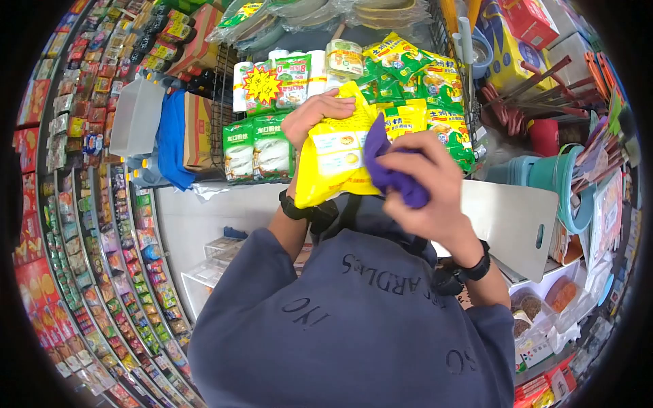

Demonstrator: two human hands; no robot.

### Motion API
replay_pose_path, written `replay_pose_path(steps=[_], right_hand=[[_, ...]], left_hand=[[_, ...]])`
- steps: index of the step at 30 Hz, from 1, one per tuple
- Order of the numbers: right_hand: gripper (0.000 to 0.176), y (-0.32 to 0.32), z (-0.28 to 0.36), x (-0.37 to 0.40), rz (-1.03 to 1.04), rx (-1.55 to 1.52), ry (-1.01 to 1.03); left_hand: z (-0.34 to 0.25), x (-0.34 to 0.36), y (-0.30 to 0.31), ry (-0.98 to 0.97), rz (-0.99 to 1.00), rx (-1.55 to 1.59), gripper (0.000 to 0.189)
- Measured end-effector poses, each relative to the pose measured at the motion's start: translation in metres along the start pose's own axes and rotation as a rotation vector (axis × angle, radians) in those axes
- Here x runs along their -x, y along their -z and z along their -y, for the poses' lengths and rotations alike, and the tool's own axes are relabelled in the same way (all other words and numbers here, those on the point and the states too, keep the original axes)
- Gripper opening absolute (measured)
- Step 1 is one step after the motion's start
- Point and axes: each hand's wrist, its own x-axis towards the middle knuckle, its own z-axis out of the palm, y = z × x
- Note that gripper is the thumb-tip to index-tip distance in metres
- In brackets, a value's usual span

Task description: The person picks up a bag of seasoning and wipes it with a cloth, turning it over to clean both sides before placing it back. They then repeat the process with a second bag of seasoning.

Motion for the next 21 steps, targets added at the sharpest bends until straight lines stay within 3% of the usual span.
replay_pose_path(steps=[2,6,9,12,16,21], right_hand=[[0.043,-0.010,0.014,-0.006,0.048,-0.031,0.086],[0.045,-0.009,0.014,-0.007,0.068,-0.006,0.184],[0.043,0.007,0.002,0.003,0.086,-0.033,0.139],[0.039,0.015,-0.004,0.014,0.067,-0.181,-0.014],[0.041,0.015,-0.017,0.014,0.005,-0.118,-0.014],[0.039,0.010,-0.038,0.004,-0.087,-0.042,-0.040]], left_hand=[[-0.007,0.002,-0.004,0.107,0.120,0.116,0.025],[-0.006,0.006,-0.013,0.105,0.094,0.170,0.022],[-0.011,0.001,-0.016,-0.034,-0.052,0.072,0.014],[-0.019,0.002,-0.013,-0.016,0.030,0.251,0.014],[-0.033,0.006,-0.015,0.035,0.197,0.536,0.019],[-0.041,0.015,-0.018,0.067,0.226,0.610,0.022]])
